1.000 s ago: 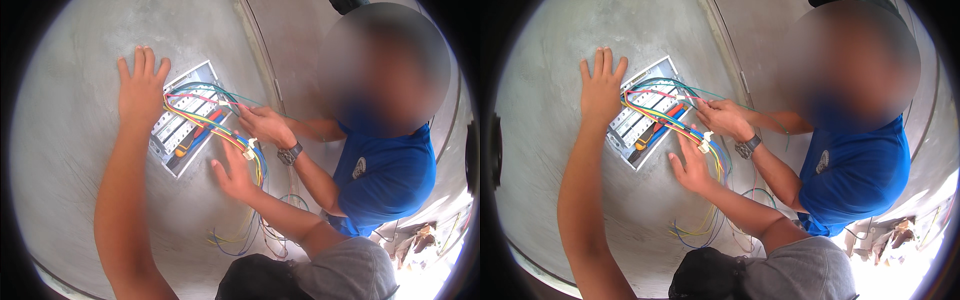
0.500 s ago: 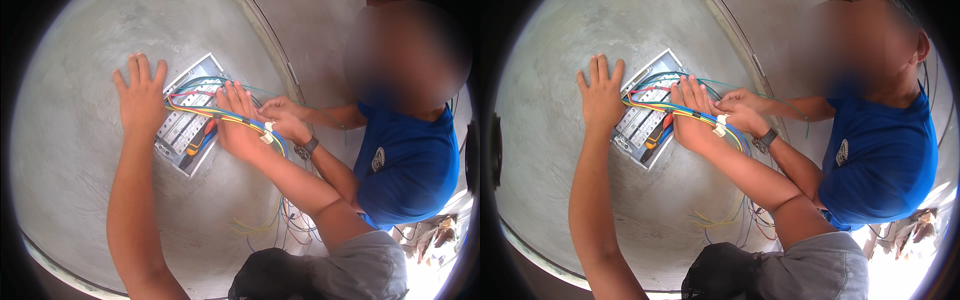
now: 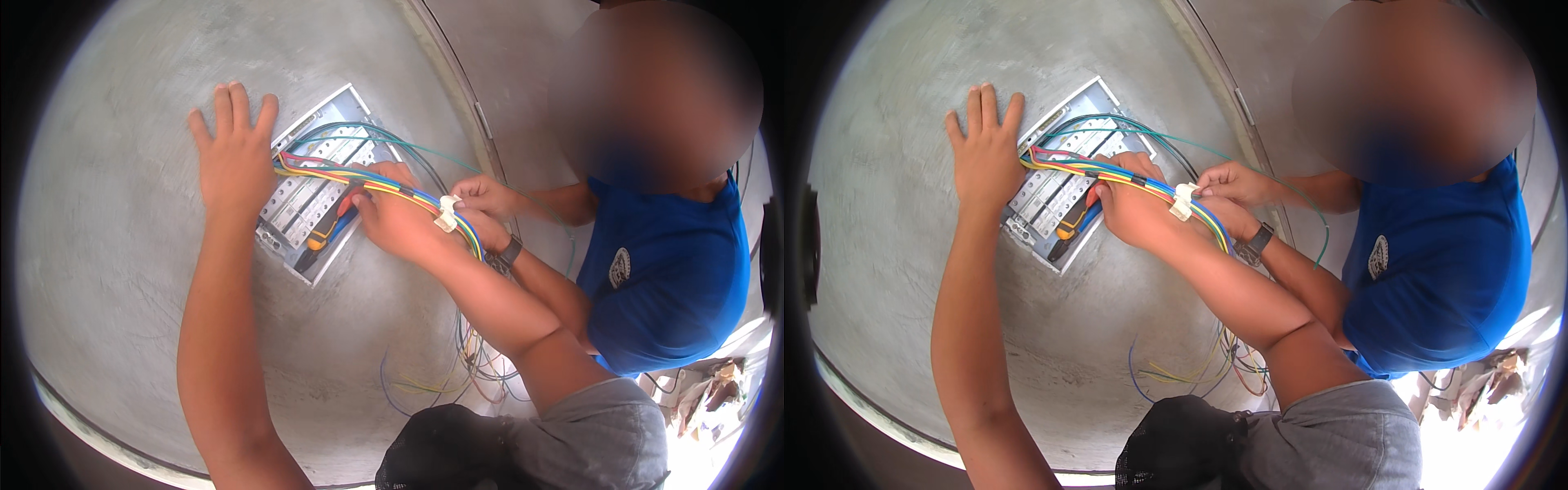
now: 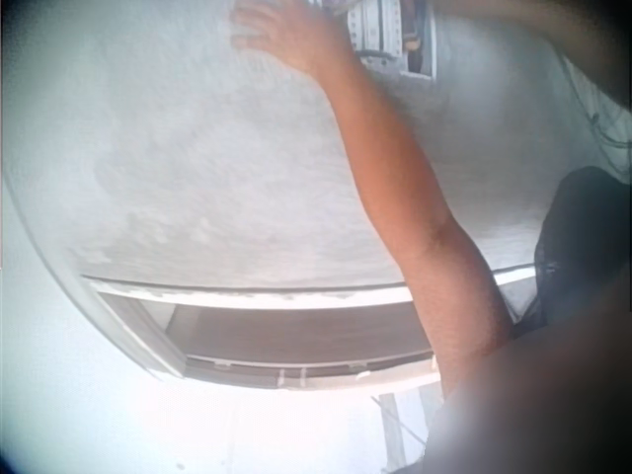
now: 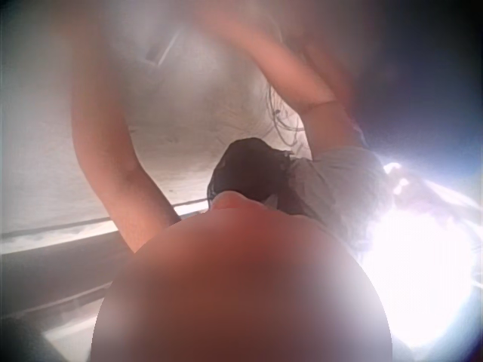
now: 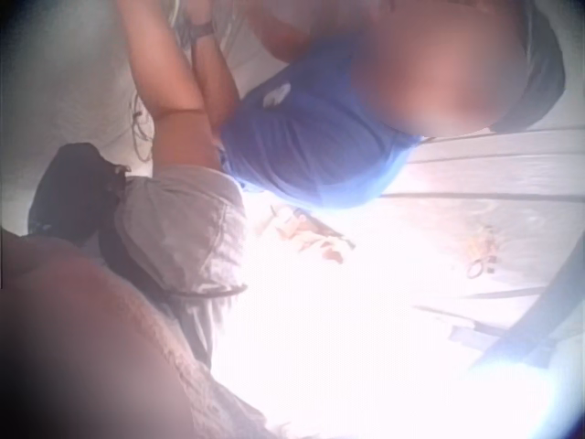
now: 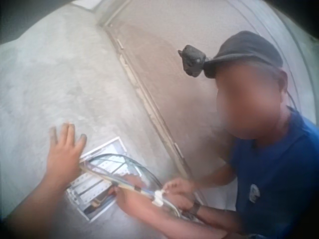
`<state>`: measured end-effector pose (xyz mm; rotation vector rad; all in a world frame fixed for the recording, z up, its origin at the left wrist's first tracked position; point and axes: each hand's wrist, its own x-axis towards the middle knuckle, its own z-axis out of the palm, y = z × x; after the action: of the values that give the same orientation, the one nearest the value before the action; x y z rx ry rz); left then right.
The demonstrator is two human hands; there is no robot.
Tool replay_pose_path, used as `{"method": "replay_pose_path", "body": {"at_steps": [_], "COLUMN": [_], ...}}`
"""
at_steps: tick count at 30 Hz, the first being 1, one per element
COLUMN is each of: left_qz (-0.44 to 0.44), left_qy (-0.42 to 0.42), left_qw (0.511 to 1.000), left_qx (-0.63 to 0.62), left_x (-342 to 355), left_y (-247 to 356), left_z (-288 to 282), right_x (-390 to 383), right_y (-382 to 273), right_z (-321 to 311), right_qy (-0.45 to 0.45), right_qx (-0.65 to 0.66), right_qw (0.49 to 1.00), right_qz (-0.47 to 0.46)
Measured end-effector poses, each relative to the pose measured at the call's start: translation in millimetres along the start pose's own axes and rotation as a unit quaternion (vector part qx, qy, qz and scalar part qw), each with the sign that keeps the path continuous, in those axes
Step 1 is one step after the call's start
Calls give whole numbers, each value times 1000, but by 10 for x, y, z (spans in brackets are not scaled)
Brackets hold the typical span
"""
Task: The person works on an electrical panel, stripping wire ends and connecting them to circuit breakers. They use a wire stripper and screwdriver to secure the connections.
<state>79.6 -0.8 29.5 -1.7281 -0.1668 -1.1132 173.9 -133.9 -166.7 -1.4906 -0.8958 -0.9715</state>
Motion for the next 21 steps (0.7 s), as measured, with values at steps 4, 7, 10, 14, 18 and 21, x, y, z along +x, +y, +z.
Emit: {"method": "replay_pose_path", "body": {"at_steps": [4, 7, 10, 14, 18, 21], "left_qz": [2, -5, -3, -5, -12, -14], "left_qy": [18, 23, 23, 3, -14, -26], "left_qw": [1000, 999, 999, 1000, 1000, 999], "left_qx": [0, -32, -24, 6, 11, 33], "left_x": [0, 1, 5, 7, 13, 13], "left_y": [-8, -11, -12, 5, 14, 28], "left_z": [39, 70, 93, 95, 56, 33], "right_x": [-352, -846, -1160, -1082, -1066, -1341], "right_y": [-118, -353, -532, -370, -136, -92], "right_z": [51, -175, -438, -689, -734, -665], "right_qy": [66, -63, -11, 111, 68, 64], "right_qx": [-79, 55, 224, 4, -18, 36], "right_qw": [992, 994, 970, 993, 997, 990], "right_qz": [-70, -64, -91, -49, 40, 119]}}
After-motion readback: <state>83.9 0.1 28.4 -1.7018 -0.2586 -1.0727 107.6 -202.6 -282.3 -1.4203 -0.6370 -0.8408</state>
